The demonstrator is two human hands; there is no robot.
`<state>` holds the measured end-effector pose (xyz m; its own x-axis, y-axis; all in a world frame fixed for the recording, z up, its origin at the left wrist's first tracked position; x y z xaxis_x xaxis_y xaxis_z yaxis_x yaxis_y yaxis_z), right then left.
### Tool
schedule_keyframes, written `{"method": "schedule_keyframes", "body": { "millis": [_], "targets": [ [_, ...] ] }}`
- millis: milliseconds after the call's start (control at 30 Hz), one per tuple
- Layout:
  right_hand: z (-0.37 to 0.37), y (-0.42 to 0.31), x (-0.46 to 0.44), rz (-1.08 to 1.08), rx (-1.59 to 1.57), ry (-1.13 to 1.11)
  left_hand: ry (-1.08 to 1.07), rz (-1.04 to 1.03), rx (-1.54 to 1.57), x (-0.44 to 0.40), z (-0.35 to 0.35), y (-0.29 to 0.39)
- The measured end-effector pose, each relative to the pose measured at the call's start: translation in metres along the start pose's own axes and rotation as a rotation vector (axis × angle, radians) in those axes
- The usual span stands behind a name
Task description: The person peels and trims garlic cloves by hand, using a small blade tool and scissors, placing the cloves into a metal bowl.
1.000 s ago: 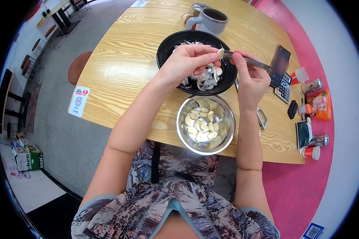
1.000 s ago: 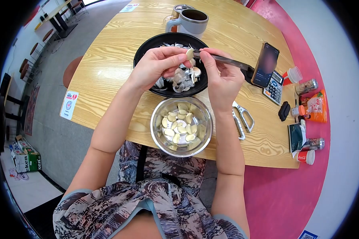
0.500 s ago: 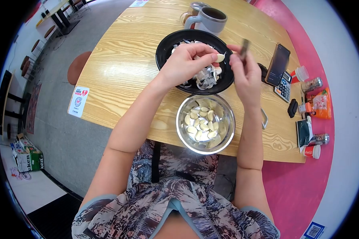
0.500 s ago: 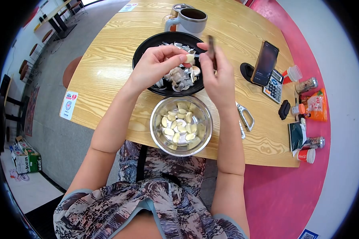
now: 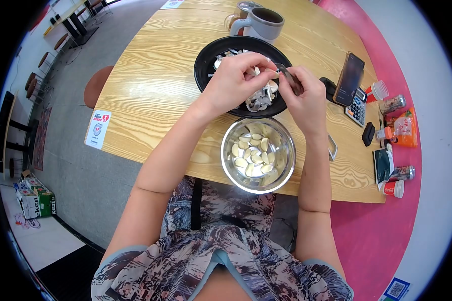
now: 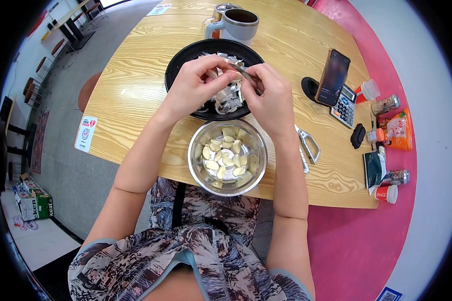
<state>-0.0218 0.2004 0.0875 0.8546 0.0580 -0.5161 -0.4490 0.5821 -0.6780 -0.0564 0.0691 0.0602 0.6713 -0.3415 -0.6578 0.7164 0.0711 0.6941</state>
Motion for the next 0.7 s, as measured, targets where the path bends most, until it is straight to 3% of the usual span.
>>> {"method": "schedule_keyframes", "body": {
  "millis": [167,233,333,567,700],
  "targets": [
    [0.0,0.024,0.001,-0.169,-0.098,0.006,-0.008,0.054,0.121,0.0,-0.002,-0.005],
    [-0.003,0.038,0.003,-0.305,-0.346,-0.01,-0.02,0.101,0.179,0.0,-0.002,-0.011],
    [-0.002,0.038,0.002,-0.343,-0.422,-0.016,-0.043,0.136,0.375,-0.001,-0.006,-0.012],
    [-0.001,0.04,0.0,-0.329,-0.417,0.002,0.02,0.344,0.846,0.007,-0.012,-0.036],
    [0.002,0.04,-0.002,-0.307,-0.242,0.008,0.025,0.442,1.075,0.011,-0.017,-0.049]
  ]
}}
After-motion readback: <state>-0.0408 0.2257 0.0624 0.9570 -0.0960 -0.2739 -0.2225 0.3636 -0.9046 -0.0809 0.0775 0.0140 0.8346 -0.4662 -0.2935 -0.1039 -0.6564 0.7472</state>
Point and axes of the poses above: each hand's wrist, its own x-axis away from the middle knuckle, its own z-axis out of the back of the hand, y = z × x, the point moved 10 cm from there along -x, towards the middle knuckle, and after that the axes turned 9 degrees about -z, right-handed, at the moved point
